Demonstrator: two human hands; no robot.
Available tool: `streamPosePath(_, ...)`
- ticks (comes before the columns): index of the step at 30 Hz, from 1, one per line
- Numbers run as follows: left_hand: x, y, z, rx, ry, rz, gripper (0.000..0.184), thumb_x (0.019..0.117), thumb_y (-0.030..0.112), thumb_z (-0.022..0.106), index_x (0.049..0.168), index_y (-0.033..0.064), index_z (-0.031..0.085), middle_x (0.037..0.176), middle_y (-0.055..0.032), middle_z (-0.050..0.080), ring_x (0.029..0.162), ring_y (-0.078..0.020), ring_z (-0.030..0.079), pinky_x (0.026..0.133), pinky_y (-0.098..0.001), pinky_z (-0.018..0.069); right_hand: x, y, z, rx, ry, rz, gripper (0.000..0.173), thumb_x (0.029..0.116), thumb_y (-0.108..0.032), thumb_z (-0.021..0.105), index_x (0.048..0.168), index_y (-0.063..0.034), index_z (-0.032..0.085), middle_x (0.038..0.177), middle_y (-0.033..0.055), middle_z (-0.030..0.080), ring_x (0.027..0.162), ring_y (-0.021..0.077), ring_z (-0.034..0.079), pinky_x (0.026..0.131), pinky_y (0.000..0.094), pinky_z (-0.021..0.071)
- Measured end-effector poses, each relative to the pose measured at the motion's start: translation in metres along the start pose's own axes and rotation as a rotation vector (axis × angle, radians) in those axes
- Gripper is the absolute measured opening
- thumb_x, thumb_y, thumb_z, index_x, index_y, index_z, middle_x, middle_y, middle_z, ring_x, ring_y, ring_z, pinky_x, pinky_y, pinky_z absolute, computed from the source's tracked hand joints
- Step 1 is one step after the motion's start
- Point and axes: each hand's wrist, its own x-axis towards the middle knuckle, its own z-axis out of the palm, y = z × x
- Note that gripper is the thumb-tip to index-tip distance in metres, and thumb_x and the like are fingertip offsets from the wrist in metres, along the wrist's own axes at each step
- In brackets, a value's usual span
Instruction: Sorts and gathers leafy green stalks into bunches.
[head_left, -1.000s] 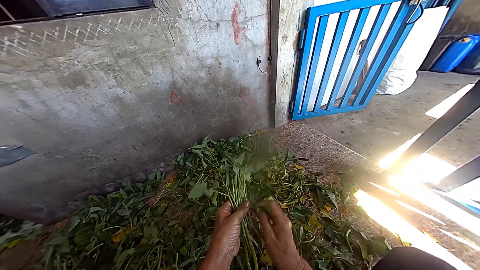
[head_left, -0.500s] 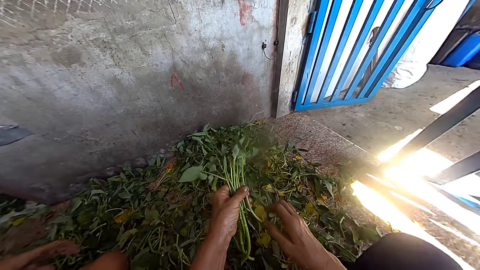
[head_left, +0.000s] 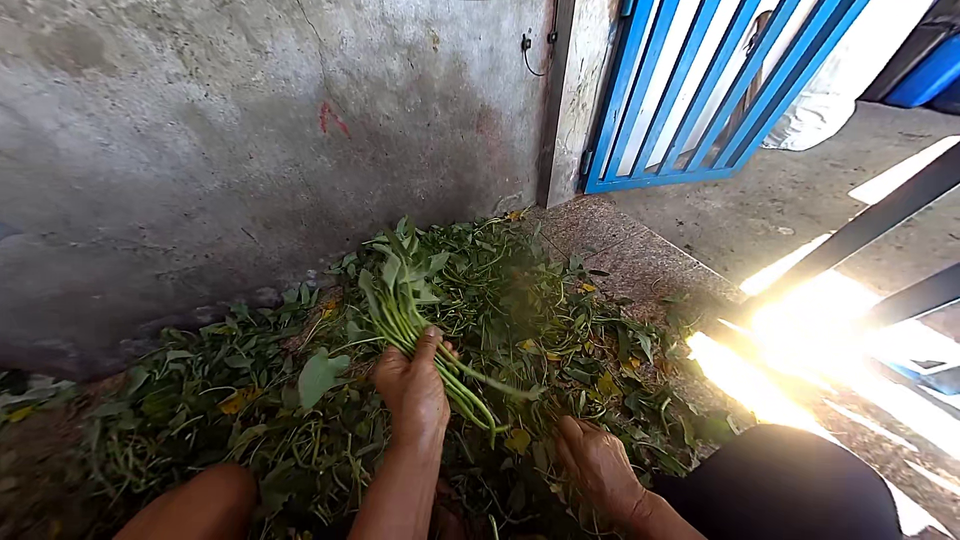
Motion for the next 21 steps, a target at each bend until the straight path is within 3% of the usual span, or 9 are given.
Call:
streamPosePath(1, 0.006, 0.005, -0.001, -0.001, 0.013, 0.025, 0.005, 0.099, 0.001, 0.063, 0.104, 0.0011, 0.062, 0.08, -0.0079, 0.067, 0.064, -0.0171, 0.068, 0.061, -0.033, 0.0625, 0.002, 0.003, -0.005, -0.002, -0.371, 0.167, 0.04, 0.106, -0.031, 0.043, 0.105, -0.0014, 0.071, 0.111, 0.0218, 0.07, 0.111, 0.0395, 0.067, 0.091, 0.0543, 0.0546)
streamPosePath(2, 0.012, 0.011, -0.003, -0.003, 0.028, 0.048, 0.006, 0.0998, 0.003, 0.063, 0.106, 0.0024, 0.061, 0.081, -0.0064, 0.067, 0.065, -0.0161, 0.068, 0.061, -0.0324, 0.0624, 0.01, 0.008, -0.001, -0.012, -0.632, 0.271, 0.042, 0.1063, -0.032, 0.044, 0.12, -0.0016, 0.069, 0.135, 0.0249, 0.06, 0.132, 0.0438, 0.052, 0.105, 0.0597, 0.044)
streamPosePath(3, 0.017, 0.015, -0.004, -0.005, 0.037, 0.061, 0.008, 0.1007, 0.004, 0.062, 0.108, 0.0033, 0.06, 0.083, -0.0058, 0.067, 0.066, -0.0155, 0.068, 0.063, -0.0321, 0.0621, 0.014, 0.012, 0.01, -0.001, -0.748, 0.308, 0.04, 0.1054, -0.03, 0.047, 0.127, -0.0036, 0.068, 0.144, 0.0244, 0.053, 0.139, 0.0443, 0.045, 0.109, 0.0611, 0.0395)
streamPosePath(5, 0.02, 0.017, -0.004, -0.02, 0.047, 0.053, 0.009, 0.1015, 0.006, 0.061, 0.11, 0.0041, 0.059, 0.085, -0.0057, 0.067, 0.067, -0.0152, 0.068, 0.064, -0.0323, 0.0627, 0.02, 0.02, 0.041, 0.199, -0.718, 0.311, 0.036, 0.1059, -0.024, 0.047, 0.128, -0.0059, 0.068, 0.141, 0.02, 0.058, 0.135, 0.0383, 0.051, 0.11, 0.056, 0.0429)
streamPosePath(8, 0.015, 0.013, -0.001, -0.022, 0.025, -0.037, 0.011, 0.1012, 0.004, 0.061, 0.112, 0.0027, 0.058, 0.087, -0.0082, 0.067, 0.069, -0.0168, 0.069, 0.064, -0.0339, 0.0633, 0.039, 0.031, 0.097, 0.554, -0.714, 0.461, 0.038, 0.1084, -0.022, 0.044, 0.133, -0.0023, 0.065, 0.13, 0.0225, 0.066, 0.124, 0.0363, 0.062, 0.109, 0.0539, 0.0455)
streamPosePath(12, 0.015, 0.013, -0.002, -0.027, -0.036, -0.161, 0.011, 0.0999, 0.0, 0.06, 0.11, -0.0022, 0.059, 0.086, -0.0146, 0.07, 0.07, -0.0231, 0.072, 0.063, -0.037, 0.0638, 0.046, 0.044, 0.145, 0.339, -0.744, 0.751, 0.051, 0.1027, -0.019, 0.053, 0.149, 0.0007, 0.046, 0.156, 0.0281, 0.041, 0.135, 0.0439, 0.052, 0.11, 0.0561, 0.0461)
streamPosePath(15, 0.018, 0.016, -0.008, -0.022, -0.084, -0.187, 0.01, 0.1009, -0.001, 0.058, 0.11, -0.0033, 0.059, 0.086, -0.0153, 0.07, 0.07, -0.0239, 0.073, 0.062, -0.0372, 0.064, 0.048, 0.043, 0.151, 0.222, -0.749, 0.819, 0.056, 0.1021, -0.019, 0.053, 0.153, -0.0009, 0.039, 0.158, 0.0289, 0.035, 0.135, 0.0456, 0.052, 0.108, 0.0566, 0.048)
streamPosePath(18, 0.019, 0.019, -0.01, -0.009, -0.108, -0.185, 0.007, 0.1002, -0.003, 0.058, 0.107, -0.0045, 0.06, 0.084, -0.0166, 0.07, 0.068, -0.0249, 0.073, 0.061, -0.0379, 0.0644, 0.053, 0.05, 0.155, 0.235, -0.796, 0.776, 0.056, 0.1042, -0.033, 0.051, 0.153, -0.0059, 0.043, 0.155, 0.0255, 0.044, 0.138, 0.0442, 0.05, 0.11, 0.0599, 0.0453)
streamPosePath(21, 0.018, 0.022, -0.01, -0.002, -0.114, -0.203, 0.008, 0.0999, -0.002, 0.059, 0.107, -0.0045, 0.06, 0.084, -0.017, 0.07, 0.067, -0.0248, 0.072, 0.06, -0.0374, 0.0639, 0.065, 0.049, 0.14, 0.358, -0.71, 0.792, 0.047, 0.1036, -0.036, 0.053, 0.143, -0.0096, 0.054, 0.137, 0.0212, 0.063, 0.128, 0.0395, 0.06, 0.105, 0.062, 0.0475)
